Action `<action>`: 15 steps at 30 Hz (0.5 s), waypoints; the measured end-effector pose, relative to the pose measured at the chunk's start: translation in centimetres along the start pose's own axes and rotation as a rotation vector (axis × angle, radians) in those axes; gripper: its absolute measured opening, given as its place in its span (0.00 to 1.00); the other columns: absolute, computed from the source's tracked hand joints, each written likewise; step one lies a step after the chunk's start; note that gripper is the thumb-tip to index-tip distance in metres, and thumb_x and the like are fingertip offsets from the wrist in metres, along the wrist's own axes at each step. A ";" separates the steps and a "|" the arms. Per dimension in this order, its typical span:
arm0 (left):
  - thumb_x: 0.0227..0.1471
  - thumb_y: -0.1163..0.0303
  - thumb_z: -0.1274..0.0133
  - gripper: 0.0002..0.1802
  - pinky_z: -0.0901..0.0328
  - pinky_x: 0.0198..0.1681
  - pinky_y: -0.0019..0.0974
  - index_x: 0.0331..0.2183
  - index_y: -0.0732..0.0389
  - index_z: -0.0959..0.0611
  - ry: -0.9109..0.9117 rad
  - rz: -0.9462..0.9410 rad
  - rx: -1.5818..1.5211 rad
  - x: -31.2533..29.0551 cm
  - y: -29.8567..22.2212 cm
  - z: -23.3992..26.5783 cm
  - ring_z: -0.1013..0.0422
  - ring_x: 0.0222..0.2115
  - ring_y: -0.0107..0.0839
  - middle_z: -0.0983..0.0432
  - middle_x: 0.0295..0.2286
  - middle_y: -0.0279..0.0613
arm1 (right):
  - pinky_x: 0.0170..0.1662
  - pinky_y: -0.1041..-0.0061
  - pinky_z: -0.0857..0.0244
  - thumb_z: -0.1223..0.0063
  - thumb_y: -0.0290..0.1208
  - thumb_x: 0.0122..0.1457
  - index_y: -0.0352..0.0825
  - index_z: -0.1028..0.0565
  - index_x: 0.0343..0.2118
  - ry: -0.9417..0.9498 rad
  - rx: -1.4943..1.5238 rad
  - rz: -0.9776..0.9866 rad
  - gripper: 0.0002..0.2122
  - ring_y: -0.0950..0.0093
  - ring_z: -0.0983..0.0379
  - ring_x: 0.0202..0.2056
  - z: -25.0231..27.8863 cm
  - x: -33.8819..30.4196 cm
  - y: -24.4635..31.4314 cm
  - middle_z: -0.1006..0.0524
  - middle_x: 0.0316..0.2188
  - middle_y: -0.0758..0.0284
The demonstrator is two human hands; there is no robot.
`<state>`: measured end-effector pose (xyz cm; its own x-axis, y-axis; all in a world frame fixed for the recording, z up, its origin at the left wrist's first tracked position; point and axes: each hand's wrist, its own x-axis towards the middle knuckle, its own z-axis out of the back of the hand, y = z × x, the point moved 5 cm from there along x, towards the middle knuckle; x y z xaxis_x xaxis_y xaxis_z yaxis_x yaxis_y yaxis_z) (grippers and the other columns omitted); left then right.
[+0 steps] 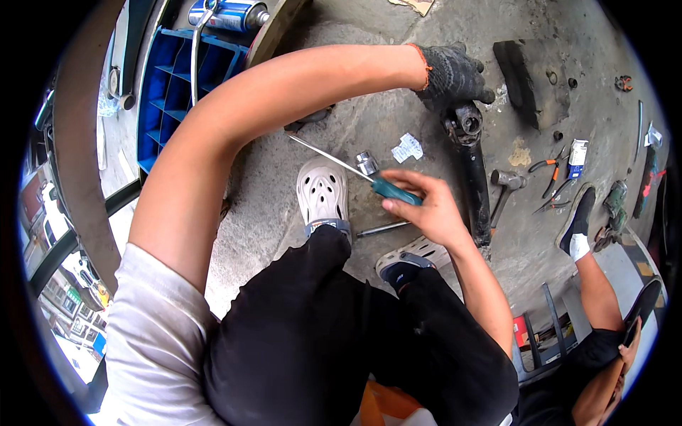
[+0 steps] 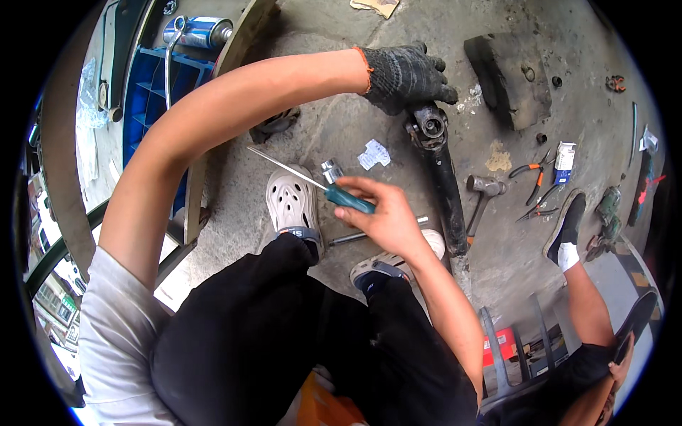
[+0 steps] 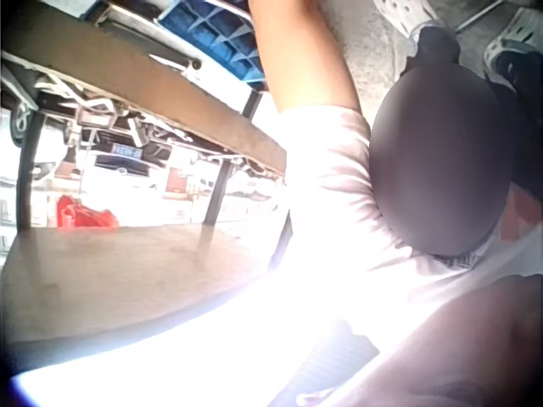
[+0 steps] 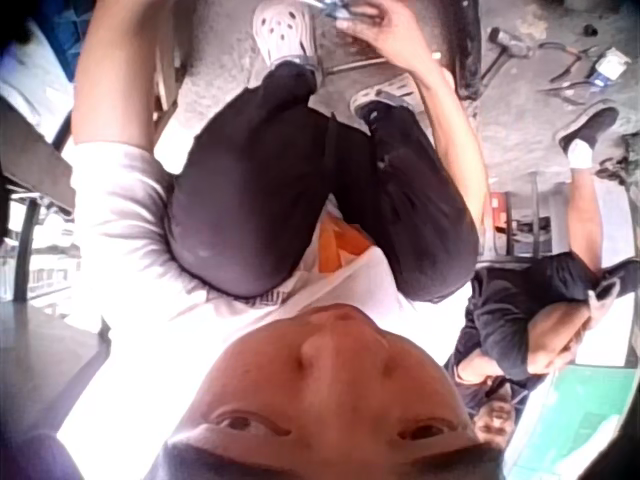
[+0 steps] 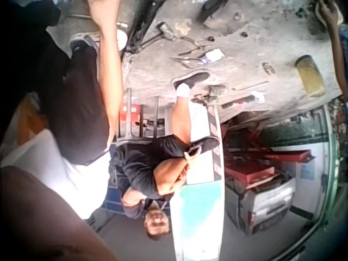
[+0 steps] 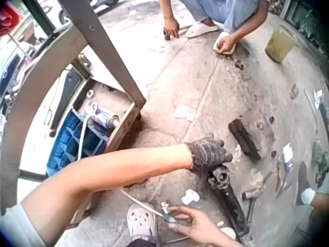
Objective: The person sits on the floor and disassembles a mechanical part, likely a driveshaft or suspension component. They remove a rubber boot, clean the shaft with a rag, and then reassemble the part using a hammer to tap components into place.
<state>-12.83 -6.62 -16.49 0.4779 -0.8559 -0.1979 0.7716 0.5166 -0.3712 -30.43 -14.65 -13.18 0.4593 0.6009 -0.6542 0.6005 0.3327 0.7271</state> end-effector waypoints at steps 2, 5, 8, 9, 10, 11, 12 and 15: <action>0.36 0.69 0.34 0.41 0.36 0.50 0.53 0.56 0.46 0.26 -0.019 -0.007 0.001 0.2 0.0 0.0 0.29 0.50 0.43 0.21 0.41 0.39 | 0.33 0.81 0.31 0.40 0.28 0.63 0.30 0.28 0.55 0.102 0.119 -0.092 0.19 0.82 0.25 0.31 -1.2 2.9 -1.0 0.17 0.39 0.64; 0.36 0.69 0.34 0.42 0.36 0.50 0.54 0.57 0.46 0.26 -0.049 -0.022 -0.006 0.8 -0.2 0.2 0.29 0.50 0.43 0.21 0.41 0.39 | 0.26 0.82 0.36 0.45 0.34 0.67 0.30 0.29 0.53 0.106 0.173 -0.215 0.17 0.82 0.27 0.26 -1.7 5.4 -4.2 0.17 0.40 0.63; 0.35 0.69 0.33 0.42 0.37 0.50 0.54 0.56 0.45 0.26 -0.046 -0.014 -0.020 0.4 0.0 -0.1 0.29 0.49 0.42 0.21 0.40 0.38 | 0.22 0.83 0.40 0.48 0.37 0.68 0.29 0.29 0.52 0.067 0.181 -0.235 0.17 0.83 0.30 0.23 -2.0 5.8 -6.1 0.17 0.40 0.63; 0.35 0.69 0.33 0.42 0.37 0.50 0.54 0.56 0.45 0.26 -0.048 -0.017 -0.025 0.3 0.1 -0.3 0.29 0.49 0.42 0.21 0.40 0.37 | 0.22 0.83 0.40 0.48 0.36 0.69 0.29 0.29 0.52 0.055 0.181 -0.243 0.16 0.83 0.30 0.22 -2.1 5.4 -6.5 0.17 0.40 0.63; 0.35 0.69 0.33 0.42 0.37 0.50 0.53 0.56 0.46 0.26 -0.053 -0.025 -0.030 0.3 -0.1 -0.1 0.29 0.50 0.42 0.21 0.40 0.37 | 0.22 0.84 0.40 0.48 0.36 0.69 0.29 0.29 0.52 0.038 0.181 -0.252 0.16 0.83 0.31 0.22 -1.9 5.0 -6.7 0.17 0.39 0.62; 0.35 0.70 0.33 0.42 0.37 0.50 0.53 0.56 0.46 0.26 -0.030 -0.009 -0.031 0.4 -0.1 -0.1 0.29 0.50 0.42 0.21 0.40 0.37 | 0.22 0.84 0.41 0.48 0.36 0.69 0.29 0.29 0.52 0.030 0.200 -0.245 0.16 0.83 0.31 0.22 -1.8 4.7 -6.9 0.17 0.39 0.63; 0.35 0.70 0.33 0.42 0.37 0.50 0.53 0.56 0.46 0.26 -0.006 0.005 -0.031 0.4 0.0 0.0 0.29 0.50 0.42 0.22 0.40 0.36 | 0.21 0.83 0.41 0.48 0.35 0.69 0.29 0.29 0.52 0.022 0.220 -0.238 0.16 0.83 0.31 0.22 -1.7 4.5 -7.2 0.17 0.38 0.63; 0.35 0.70 0.32 0.42 0.37 0.50 0.53 0.56 0.47 0.26 -0.007 -0.004 -0.022 0.7 -0.2 0.5 0.29 0.50 0.42 0.22 0.40 0.36 | 0.21 0.83 0.41 0.48 0.34 0.69 0.29 0.29 0.52 -0.029 0.276 -0.267 0.15 0.84 0.32 0.21 -0.8 3.3 -8.5 0.18 0.37 0.64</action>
<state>-12.45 -7.32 -16.14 0.4776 -0.8577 -0.1902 0.7643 0.5124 -0.3915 -34.53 -14.91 -21.38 0.2792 0.4974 -0.8214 0.8533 0.2638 0.4498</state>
